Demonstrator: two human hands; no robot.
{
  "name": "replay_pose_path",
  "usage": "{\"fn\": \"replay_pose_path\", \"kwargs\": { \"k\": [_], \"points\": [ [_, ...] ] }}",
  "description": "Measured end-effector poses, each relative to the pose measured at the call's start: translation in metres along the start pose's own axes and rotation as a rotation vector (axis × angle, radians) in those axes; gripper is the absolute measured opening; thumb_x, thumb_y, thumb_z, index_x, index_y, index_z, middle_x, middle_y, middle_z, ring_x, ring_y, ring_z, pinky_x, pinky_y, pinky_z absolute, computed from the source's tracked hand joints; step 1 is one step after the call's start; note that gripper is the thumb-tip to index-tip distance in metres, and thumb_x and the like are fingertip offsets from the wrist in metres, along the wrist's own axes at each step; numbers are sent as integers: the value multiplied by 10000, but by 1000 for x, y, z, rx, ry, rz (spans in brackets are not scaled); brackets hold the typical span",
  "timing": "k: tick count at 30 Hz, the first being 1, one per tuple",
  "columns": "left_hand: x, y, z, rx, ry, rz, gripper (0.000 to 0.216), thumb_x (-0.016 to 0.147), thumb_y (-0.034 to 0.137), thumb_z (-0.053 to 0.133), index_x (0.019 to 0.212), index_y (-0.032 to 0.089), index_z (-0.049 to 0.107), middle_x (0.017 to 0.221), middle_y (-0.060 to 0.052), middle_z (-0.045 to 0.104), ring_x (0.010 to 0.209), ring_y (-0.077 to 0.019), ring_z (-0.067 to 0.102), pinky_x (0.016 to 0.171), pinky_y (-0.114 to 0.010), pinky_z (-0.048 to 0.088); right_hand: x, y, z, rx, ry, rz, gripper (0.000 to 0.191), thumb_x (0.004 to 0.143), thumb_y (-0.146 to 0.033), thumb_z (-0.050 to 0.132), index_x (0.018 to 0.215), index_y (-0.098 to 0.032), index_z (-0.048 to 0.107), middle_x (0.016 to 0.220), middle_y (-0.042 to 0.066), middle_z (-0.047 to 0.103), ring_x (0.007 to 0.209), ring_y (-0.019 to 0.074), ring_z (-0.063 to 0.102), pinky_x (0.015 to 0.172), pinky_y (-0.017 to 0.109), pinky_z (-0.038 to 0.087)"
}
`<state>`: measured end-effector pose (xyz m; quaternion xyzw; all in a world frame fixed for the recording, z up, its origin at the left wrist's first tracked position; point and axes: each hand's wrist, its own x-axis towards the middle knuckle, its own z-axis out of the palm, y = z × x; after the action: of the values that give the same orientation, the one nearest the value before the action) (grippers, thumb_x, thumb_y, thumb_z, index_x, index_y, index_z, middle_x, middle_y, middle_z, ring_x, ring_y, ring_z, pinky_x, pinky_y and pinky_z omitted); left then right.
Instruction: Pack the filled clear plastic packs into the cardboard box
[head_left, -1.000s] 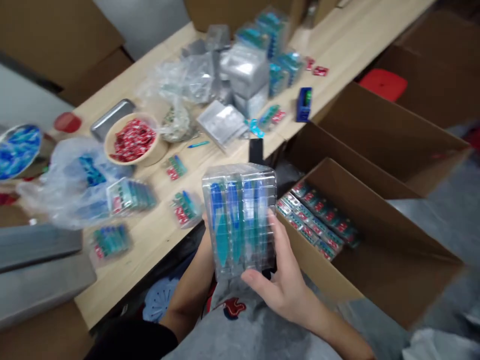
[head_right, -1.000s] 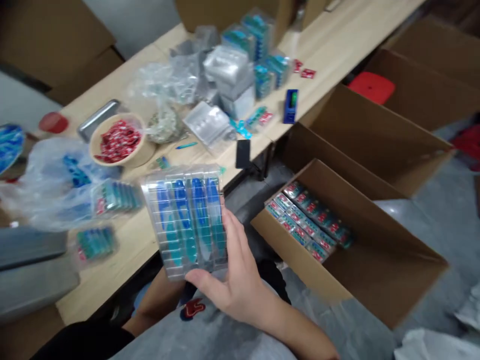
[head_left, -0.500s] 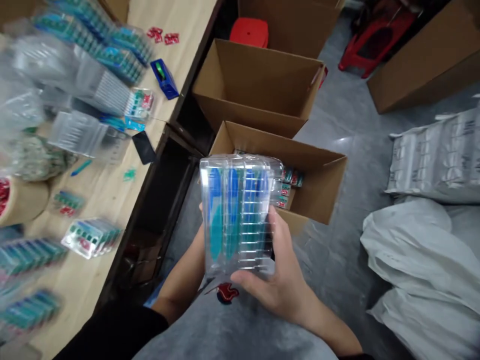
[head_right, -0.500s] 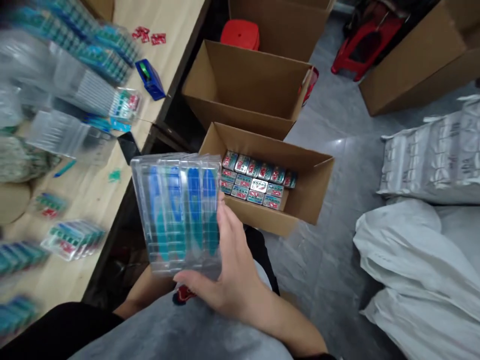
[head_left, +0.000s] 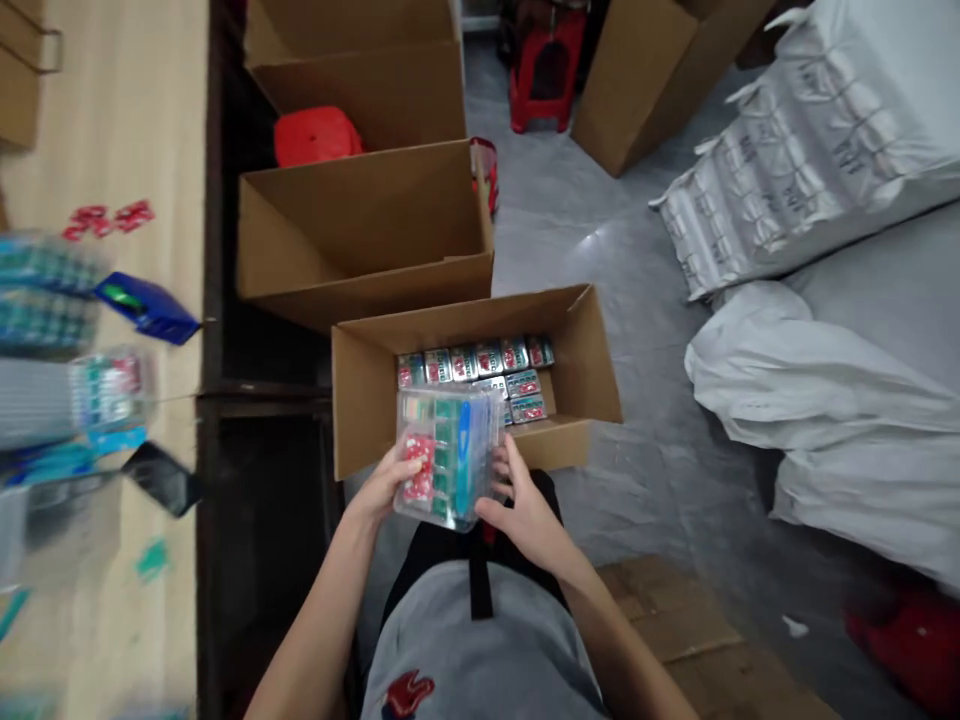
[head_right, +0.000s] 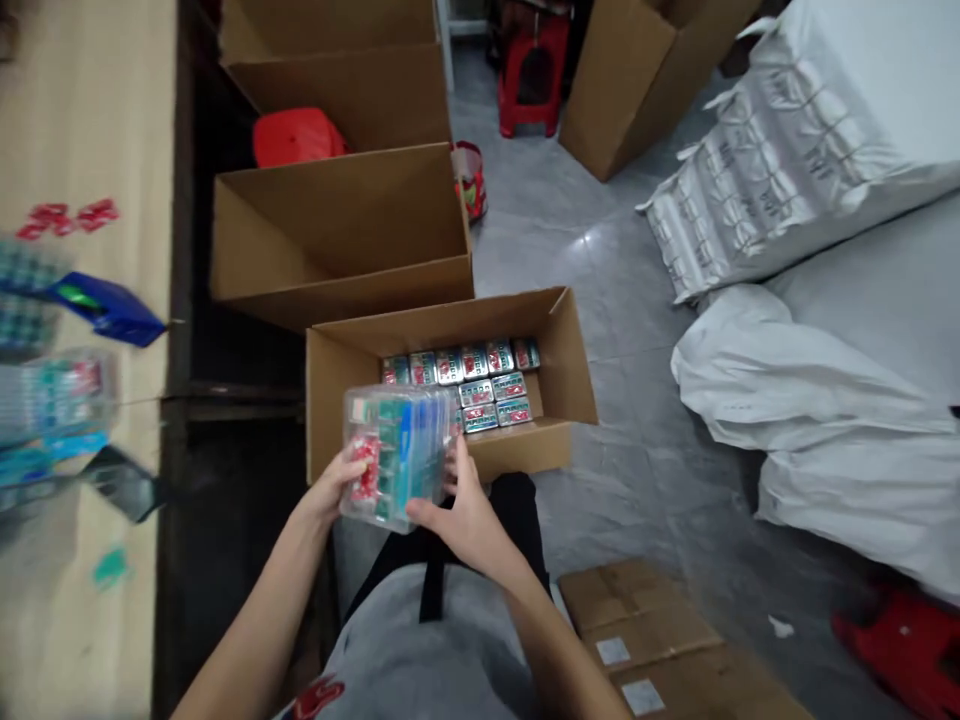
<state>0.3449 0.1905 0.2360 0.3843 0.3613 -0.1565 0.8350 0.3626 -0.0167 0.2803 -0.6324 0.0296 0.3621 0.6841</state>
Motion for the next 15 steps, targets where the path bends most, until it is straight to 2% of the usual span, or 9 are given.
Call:
{"fn": "replay_pose_path", "kwargs": {
  "k": [3,6,8,11,13,15],
  "points": [
    [40,-39,1,63,98,-150,446,549,183,813,972,197,672,825,-59,751,779,-275,718,657,-317,581,48,54,-30,148,77,118,906,652,-584,738,1402,-240,363,1290,141,560,1143,283,587,975,484,484],
    [98,-87,6,31,84,-318,359,603,207,806,941,173,689,836,-83,751,831,-270,717,777,-342,569,100,108,-81,207,195,188,805,597,-521,792,1288,-251,479,1221,100,611,1128,269,597,1023,471,445],
    [152,-117,13,-21,73,-368,310,608,182,801,898,157,693,848,-88,751,828,-250,716,820,-340,558,137,142,-123,216,253,234,830,551,-489,821,1271,-255,480,1212,87,612,1123,258,596,1029,461,437],
    [247,-158,26,-84,135,-361,316,592,133,781,890,159,678,850,-65,749,754,-210,710,777,-323,562,188,197,-185,247,322,283,783,527,-523,820,1196,-261,509,1155,62,632,1105,236,595,1013,432,447],
    [311,-183,35,-79,169,-380,301,576,122,768,857,149,664,766,-42,734,653,-179,685,723,-308,561,215,236,-217,333,404,307,680,567,-628,754,1107,-271,545,1145,48,639,1123,227,583,994,416,460],
    [369,-207,41,-61,184,-372,302,559,120,761,835,152,642,705,-15,710,629,-165,667,730,-306,554,238,274,-237,475,480,364,625,594,-741,657,1013,-286,569,1127,32,647,1118,229,585,946,429,491]
  ]
}}
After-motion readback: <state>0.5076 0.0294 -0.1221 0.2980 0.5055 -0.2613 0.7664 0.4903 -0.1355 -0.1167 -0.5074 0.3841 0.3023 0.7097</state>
